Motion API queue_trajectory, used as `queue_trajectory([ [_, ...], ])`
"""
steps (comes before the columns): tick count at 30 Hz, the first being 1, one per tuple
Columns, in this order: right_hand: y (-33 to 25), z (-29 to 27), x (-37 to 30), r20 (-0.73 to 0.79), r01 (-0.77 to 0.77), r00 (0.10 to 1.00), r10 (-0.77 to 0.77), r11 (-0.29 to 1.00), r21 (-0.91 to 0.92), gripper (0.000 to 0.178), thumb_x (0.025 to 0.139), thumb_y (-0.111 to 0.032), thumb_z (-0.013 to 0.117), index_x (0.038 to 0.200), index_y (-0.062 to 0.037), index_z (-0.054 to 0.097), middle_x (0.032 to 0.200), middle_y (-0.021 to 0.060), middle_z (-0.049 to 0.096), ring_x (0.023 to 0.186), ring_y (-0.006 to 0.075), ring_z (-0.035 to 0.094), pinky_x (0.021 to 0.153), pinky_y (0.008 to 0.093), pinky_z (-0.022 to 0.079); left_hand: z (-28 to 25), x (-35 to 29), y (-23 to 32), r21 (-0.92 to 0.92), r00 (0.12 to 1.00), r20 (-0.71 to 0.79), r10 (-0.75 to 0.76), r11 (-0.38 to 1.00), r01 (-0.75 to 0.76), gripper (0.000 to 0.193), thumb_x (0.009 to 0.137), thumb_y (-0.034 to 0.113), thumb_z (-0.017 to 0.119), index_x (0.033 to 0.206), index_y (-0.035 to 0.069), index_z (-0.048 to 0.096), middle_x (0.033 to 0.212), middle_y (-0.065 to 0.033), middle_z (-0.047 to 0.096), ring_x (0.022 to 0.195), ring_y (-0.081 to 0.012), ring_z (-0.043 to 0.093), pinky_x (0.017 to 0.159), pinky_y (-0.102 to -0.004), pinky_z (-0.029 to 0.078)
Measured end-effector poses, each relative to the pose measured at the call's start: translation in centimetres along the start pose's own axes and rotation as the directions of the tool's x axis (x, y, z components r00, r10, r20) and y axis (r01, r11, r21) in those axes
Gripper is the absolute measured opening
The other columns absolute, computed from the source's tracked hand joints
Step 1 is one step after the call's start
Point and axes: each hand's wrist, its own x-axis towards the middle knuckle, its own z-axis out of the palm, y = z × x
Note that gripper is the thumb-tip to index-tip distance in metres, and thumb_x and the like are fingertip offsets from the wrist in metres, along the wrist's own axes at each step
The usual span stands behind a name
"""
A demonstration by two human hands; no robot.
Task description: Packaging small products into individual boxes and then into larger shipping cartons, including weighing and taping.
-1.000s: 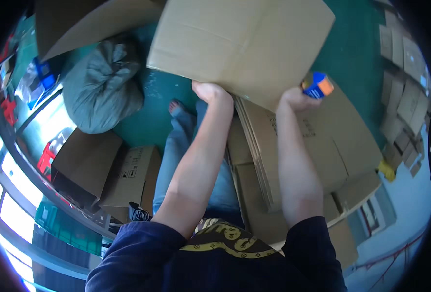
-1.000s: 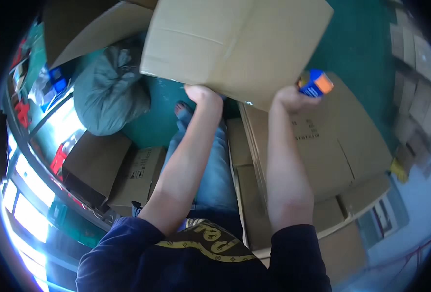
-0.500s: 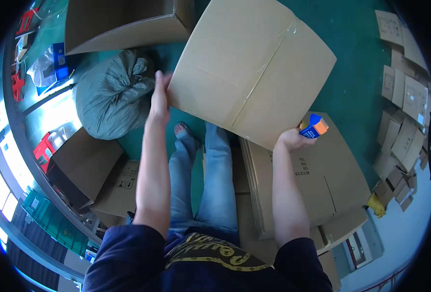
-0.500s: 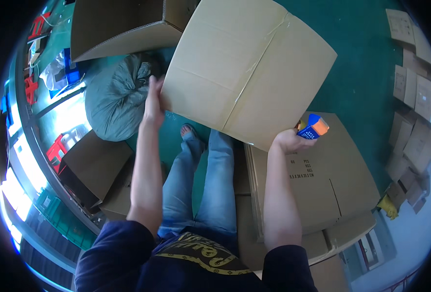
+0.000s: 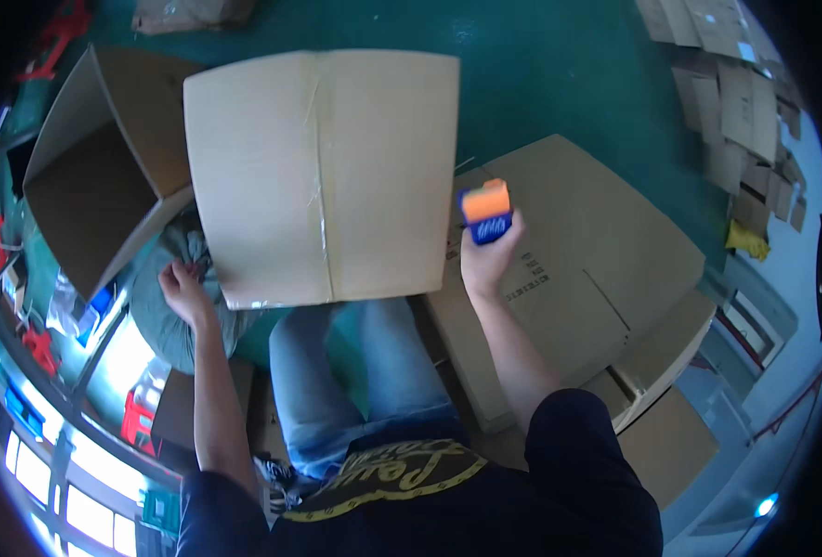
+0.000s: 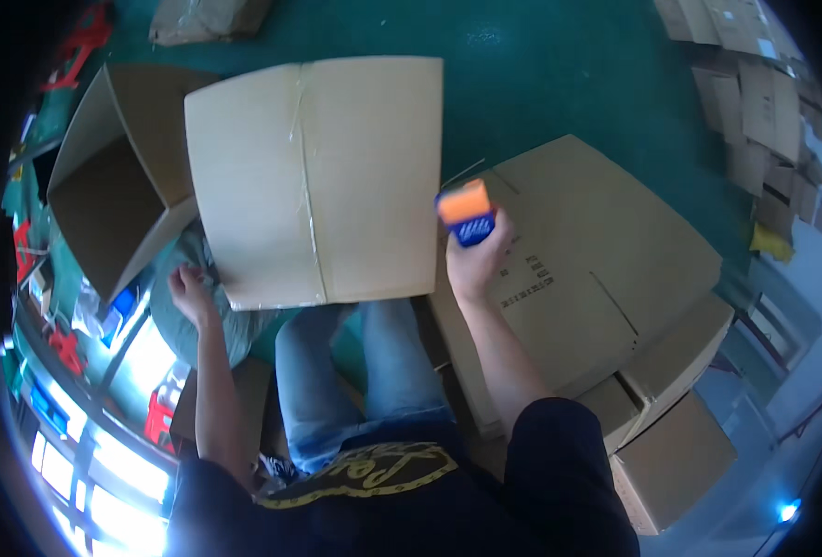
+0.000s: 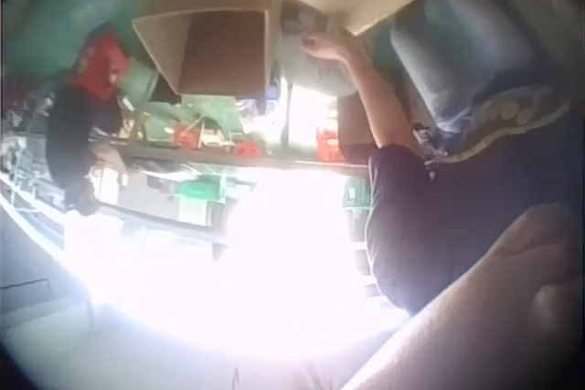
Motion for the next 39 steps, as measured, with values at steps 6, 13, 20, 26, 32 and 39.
queue_trajectory([
  [6, -11.7, -6.1, 5.9, 0.220, 0.463, 0.821, -0.528, 0.839, 0.285, 0.080, 0.062, 0.001, 0.082, 0.130, -0.0093, 0.041, 0.109, 0.0134, 0.051, 0.099, 0.0294, 0.055, 0.086, 0.0394, 0.046, 3.5, -12.8, 26.0, -0.341, 0.379, 0.863, 0.334, 0.939, -0.051, 0.046, 0.104, 0.033, 0.041, 0.123, -0.006, 0.058, 0.118, -0.0178, 0.063, 0.111, -0.0258, 0.059, 0.097, -0.0373, 0.045],
  [13, -18.5, -3.8, 9.1, 0.340, 0.682, 0.637, -0.692, 0.712, 0.170, 0.079, 0.055, -0.001, 0.075, 0.129, -0.0189, 0.053, 0.101, 0.0057, 0.052, 0.090, 0.0279, 0.055, 0.080, 0.0425, 0.042, 3.6, -7.2, 30.5, -0.405, 0.077, 0.871, 0.486, 0.798, -0.447, 0.044, 0.095, 0.033, 0.062, 0.118, -0.005, 0.061, 0.119, -0.0221, 0.061, 0.113, -0.0339, 0.057, 0.099, -0.0392, 0.043],
  [20, -24.1, -1.3, 8.8, 0.477, 0.587, 0.689, -0.546, 0.806, 0.075, 0.080, 0.057, 0.003, 0.076, 0.130, -0.0149, 0.050, 0.102, 0.0110, 0.052, 0.091, 0.0313, 0.054, 0.079, 0.0409, 0.045, 3.5, -1.7, 30.1, -0.296, 0.164, 0.934, 0.318, 0.944, -0.149, 0.029, 0.093, 0.022, 0.067, 0.107, -0.003, 0.068, 0.115, -0.0160, 0.063, 0.106, -0.0253, 0.061, 0.093, -0.0348, 0.047],
  [26, -25.7, 1.0, 9.5, 0.560, 0.528, 0.674, -0.481, 0.844, 0.090, 0.078, 0.057, 0.004, 0.078, 0.128, -0.0144, 0.052, 0.102, 0.0105, 0.053, 0.093, 0.0311, 0.054, 0.080, 0.0415, 0.047, 3.9, 2.0, 30.4, -0.252, 0.209, 0.949, 0.236, 0.966, 0.055, 0.020, 0.095, 0.015, 0.064, 0.101, -0.003, 0.069, 0.106, -0.0119, 0.066, 0.096, -0.0184, 0.062, 0.086, -0.0307, 0.049],
  [32, -24.5, 2.4, 9.8, 0.508, 0.576, 0.677, -0.532, 0.813, 0.084, 0.076, 0.057, 0.005, 0.077, 0.126, -0.0130, 0.053, 0.103, 0.0098, 0.055, 0.095, 0.0324, 0.056, 0.082, 0.0392, 0.048, 4.1, 2.3, 30.4, -0.215, 0.272, 0.941, 0.203, 0.977, 0.016, 0.020, 0.093, 0.015, 0.067, 0.103, -0.003, 0.067, 0.093, -0.0078, 0.068, 0.088, -0.0150, 0.062, 0.081, -0.0291, 0.049],
  [39, -24.0, 3.0, 10.3, 0.574, 0.292, 0.638, -0.513, 0.851, 0.437, 0.073, 0.058, 0.008, 0.075, 0.125, -0.0124, 0.055, 0.104, 0.0089, 0.058, 0.095, 0.0308, 0.057, 0.082, 0.0390, 0.048, 5.6, 1.8, 27.6, -0.076, 0.002, 0.996, 0.094, 0.794, 0.603, 0.017, 0.096, 0.015, 0.064, 0.104, 0.000, 0.065, 0.094, -0.0034, 0.064, 0.085, -0.0100, 0.058, 0.081, -0.0266, 0.048],
])
